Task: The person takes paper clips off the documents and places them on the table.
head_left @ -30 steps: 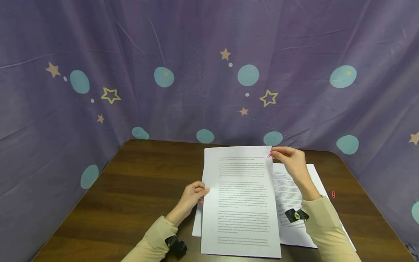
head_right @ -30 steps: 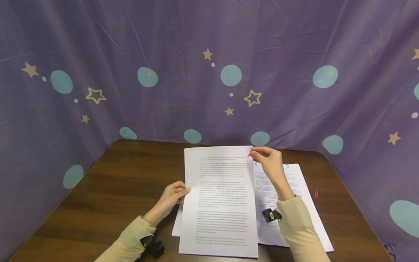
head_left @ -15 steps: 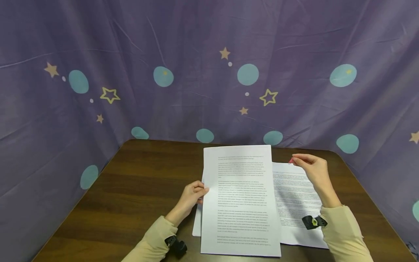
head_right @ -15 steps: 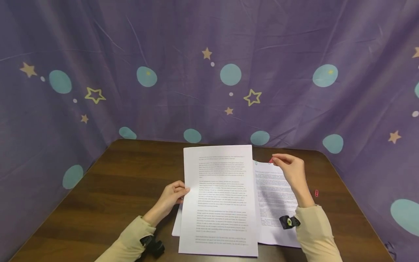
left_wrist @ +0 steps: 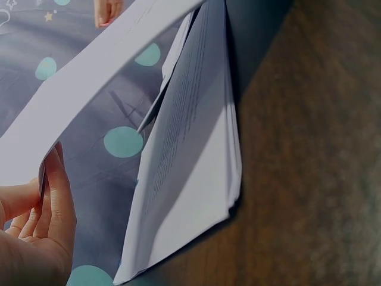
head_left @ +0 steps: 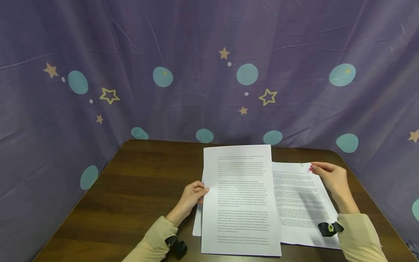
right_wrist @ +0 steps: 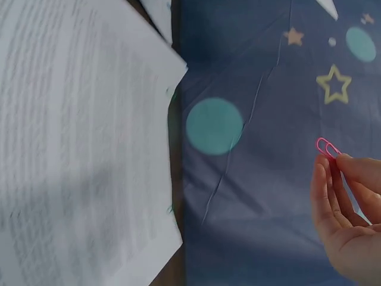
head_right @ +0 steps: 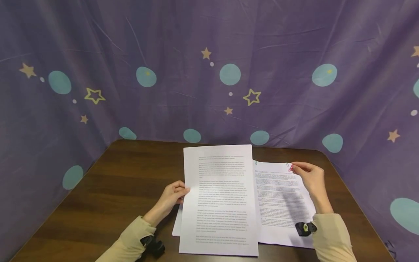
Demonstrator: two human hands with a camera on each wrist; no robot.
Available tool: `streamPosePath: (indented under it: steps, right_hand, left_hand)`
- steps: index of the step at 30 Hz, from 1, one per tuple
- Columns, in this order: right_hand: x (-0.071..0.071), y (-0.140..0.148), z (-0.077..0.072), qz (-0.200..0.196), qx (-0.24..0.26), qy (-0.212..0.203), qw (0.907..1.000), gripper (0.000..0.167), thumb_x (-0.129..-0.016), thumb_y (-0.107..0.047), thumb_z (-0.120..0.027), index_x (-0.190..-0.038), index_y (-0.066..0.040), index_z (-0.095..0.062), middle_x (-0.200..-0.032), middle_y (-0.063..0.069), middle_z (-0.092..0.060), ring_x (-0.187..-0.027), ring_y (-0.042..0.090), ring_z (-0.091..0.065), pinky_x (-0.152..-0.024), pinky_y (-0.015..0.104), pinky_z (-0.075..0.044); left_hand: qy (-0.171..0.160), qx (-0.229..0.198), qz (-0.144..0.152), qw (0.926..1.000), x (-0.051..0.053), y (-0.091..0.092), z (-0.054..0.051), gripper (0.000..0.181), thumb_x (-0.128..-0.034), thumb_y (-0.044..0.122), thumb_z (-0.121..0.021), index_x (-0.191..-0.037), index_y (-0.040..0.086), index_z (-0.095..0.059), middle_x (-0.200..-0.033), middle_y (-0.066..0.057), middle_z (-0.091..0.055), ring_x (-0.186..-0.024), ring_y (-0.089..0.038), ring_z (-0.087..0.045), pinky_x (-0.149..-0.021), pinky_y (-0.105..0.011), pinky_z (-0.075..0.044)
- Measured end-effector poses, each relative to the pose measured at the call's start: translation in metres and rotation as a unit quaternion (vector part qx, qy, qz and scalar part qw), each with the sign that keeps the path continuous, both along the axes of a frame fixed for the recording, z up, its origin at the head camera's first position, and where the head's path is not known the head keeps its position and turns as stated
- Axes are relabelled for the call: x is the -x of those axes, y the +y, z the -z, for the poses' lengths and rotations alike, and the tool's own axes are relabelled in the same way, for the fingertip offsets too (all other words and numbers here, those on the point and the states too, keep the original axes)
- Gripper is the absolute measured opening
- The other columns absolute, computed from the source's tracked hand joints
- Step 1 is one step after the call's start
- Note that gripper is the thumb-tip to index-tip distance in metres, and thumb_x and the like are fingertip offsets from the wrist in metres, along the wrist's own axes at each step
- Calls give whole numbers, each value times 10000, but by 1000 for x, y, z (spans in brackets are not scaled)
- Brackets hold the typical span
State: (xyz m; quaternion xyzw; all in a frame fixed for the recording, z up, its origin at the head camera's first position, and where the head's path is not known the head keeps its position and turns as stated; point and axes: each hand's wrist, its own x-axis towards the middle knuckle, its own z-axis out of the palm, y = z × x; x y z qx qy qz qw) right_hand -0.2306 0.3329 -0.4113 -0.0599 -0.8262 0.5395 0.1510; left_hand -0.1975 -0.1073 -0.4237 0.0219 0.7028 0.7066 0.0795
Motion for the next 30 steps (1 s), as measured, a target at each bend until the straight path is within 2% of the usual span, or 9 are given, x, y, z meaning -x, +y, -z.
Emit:
streamPosePath:
  steps: [4,7,11,16,19,23,25,27,30]
  right_hand:
    - [-18,1,-14,8,13,-277,9996,383,-825,-291,-619,-1058,14,-618,-724,-196,-628,-685,-13,-608,-388,196,-402]
    - [-7,30,17,130,277,-380,9988,362,-798,-321,-646,-1034,-46,-644,-722,-195,-638,-693,-5,-620,-382,198,-415]
    - [14,76,72,215,292,-281,9989,402,-791,-328,-646,-1065,-35,-630,-774,-130,-666,-729,21,-632,-607,116,-470]
    - [14,106,99,252,89,-136,9995,296,-818,-292,-622,-1005,-64,-652,-735,-108,-670,-689,45,-639,-587,142,-482]
    - [6,111,99,208,260,-119,9994,72,-830,-218,-619,-870,-186,-670,-684,-140,-652,-644,34,-631,-562,147,-484]
    - [-9,108,85,163,450,-365,9982,268,-854,-86,-565,-728,-314,-629,-659,-192,-612,-606,-4,-610,-526,150,-482]
    - [-16,102,75,219,377,-620,9971,249,-858,-35,-532,-757,-216,-669,-662,-184,-599,-594,-11,-601,-524,167,-488]
    - [-24,94,65,231,214,-848,9959,161,-851,-2,-519,-858,-21,-678,-674,-143,-601,-589,-16,-590,-534,185,-496]
    - [-33,84,54,251,-218,-1116,9932,265,-840,20,-514,-991,237,-525,-681,-71,-612,-581,-28,-568,-536,205,-499]
  left_hand:
    - [-29,-9,-4,10000,1,0,1,76,-826,-26,-558,-821,-67,-494,-633,8,-585,-519,-103,-495,-457,-204,-428]
    - [-51,-47,0,10000,4,-1,8,82,-824,-22,-563,-820,-62,-491,-630,10,-585,-516,-109,-495,-450,-210,-430]
    - [-81,-126,-39,9999,10,-2,19,91,-820,-6,-580,-812,-40,-495,-624,16,-587,-509,-107,-495,-441,-207,-429]
    - [-4,-121,-118,9999,12,-2,25,102,-815,7,-592,-804,-24,-496,-622,16,-590,-504,-99,-493,-436,-194,-421]
    - [32,-108,-129,9999,12,-1,24,101,-815,6,-589,-808,-30,-494,-624,17,-587,-502,-95,-489,-434,-192,-417]
    - [6,-97,-148,9998,10,-1,22,98,-819,7,-585,-806,-29,-495,-625,20,-584,-500,-89,-488,-434,-191,-417]
    - [-13,-95,-151,9998,10,-1,22,100,-817,9,-589,-804,-26,-496,-625,19,-586,-500,-88,-491,-435,-193,-419]
    - [-18,-85,-143,9999,9,-1,22,105,-816,13,-593,-808,-26,-496,-627,18,-587,-501,-86,-491,-439,-194,-421]
    - [-2,-99,-134,9999,8,-2,21,110,-816,15,-594,-809,-26,-492,-627,17,-585,-499,-83,-487,-440,-193,-418]
